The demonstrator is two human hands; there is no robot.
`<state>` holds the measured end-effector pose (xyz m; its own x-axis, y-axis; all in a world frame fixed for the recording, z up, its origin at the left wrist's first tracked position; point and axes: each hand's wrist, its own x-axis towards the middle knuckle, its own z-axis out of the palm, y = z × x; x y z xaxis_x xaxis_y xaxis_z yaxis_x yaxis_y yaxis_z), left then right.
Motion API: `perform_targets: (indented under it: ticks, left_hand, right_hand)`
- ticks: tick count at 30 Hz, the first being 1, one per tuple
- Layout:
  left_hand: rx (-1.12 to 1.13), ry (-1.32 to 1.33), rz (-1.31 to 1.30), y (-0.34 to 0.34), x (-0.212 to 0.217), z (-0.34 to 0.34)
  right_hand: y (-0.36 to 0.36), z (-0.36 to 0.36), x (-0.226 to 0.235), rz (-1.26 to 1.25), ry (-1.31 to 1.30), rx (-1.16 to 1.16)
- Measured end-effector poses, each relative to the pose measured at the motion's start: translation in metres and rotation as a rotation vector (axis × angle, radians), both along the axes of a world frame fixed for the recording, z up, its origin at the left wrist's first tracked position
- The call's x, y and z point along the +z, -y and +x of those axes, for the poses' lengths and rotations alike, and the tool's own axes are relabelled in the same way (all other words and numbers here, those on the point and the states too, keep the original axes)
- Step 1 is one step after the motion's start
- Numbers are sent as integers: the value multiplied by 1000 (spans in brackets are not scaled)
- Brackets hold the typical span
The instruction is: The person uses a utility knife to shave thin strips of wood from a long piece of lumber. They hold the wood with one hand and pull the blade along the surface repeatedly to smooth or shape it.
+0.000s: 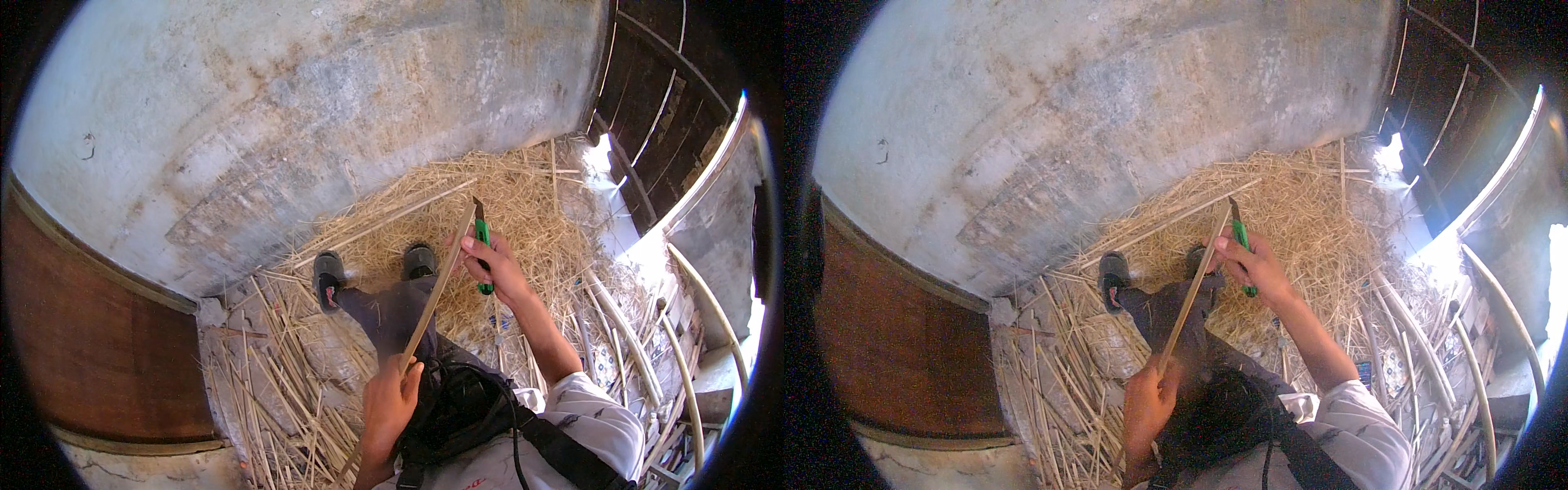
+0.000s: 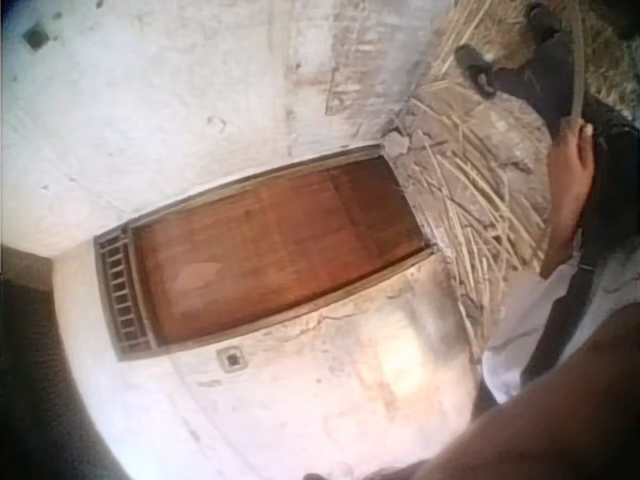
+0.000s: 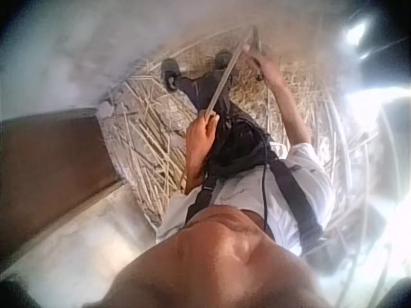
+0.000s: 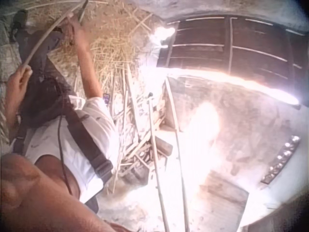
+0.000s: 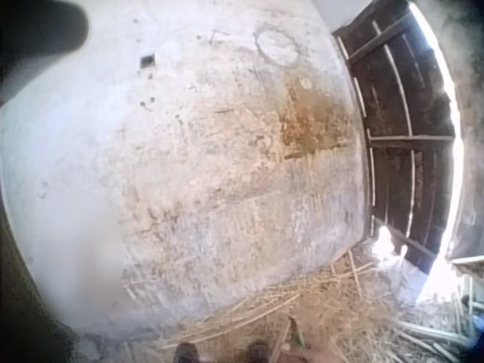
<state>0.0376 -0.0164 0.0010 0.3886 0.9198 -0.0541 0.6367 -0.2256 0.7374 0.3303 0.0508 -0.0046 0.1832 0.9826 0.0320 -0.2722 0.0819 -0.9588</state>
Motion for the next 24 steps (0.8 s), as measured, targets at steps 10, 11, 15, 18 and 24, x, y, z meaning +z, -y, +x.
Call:
perform_targets:
  ticks: [10,11,15,18,24]
  left_hand:
    - [-68,140,7,-13,1,-12]
    - [-65,149,13,-12,2,-13]
    - [-48,134,34,-10,7,-14]
    - [-70,120,48,-12,9,-17]
    - [-45,234,107,-11,2,-22]
  right_hand:
    - [4,6,2,56,-101,-62]
    - [6,6,4,62,-119,-81]
    - [16,12,13,84,-97,-112]
    - [17,16,16,136,-121,-140]
    - [21,26,19,133,-188,-157]
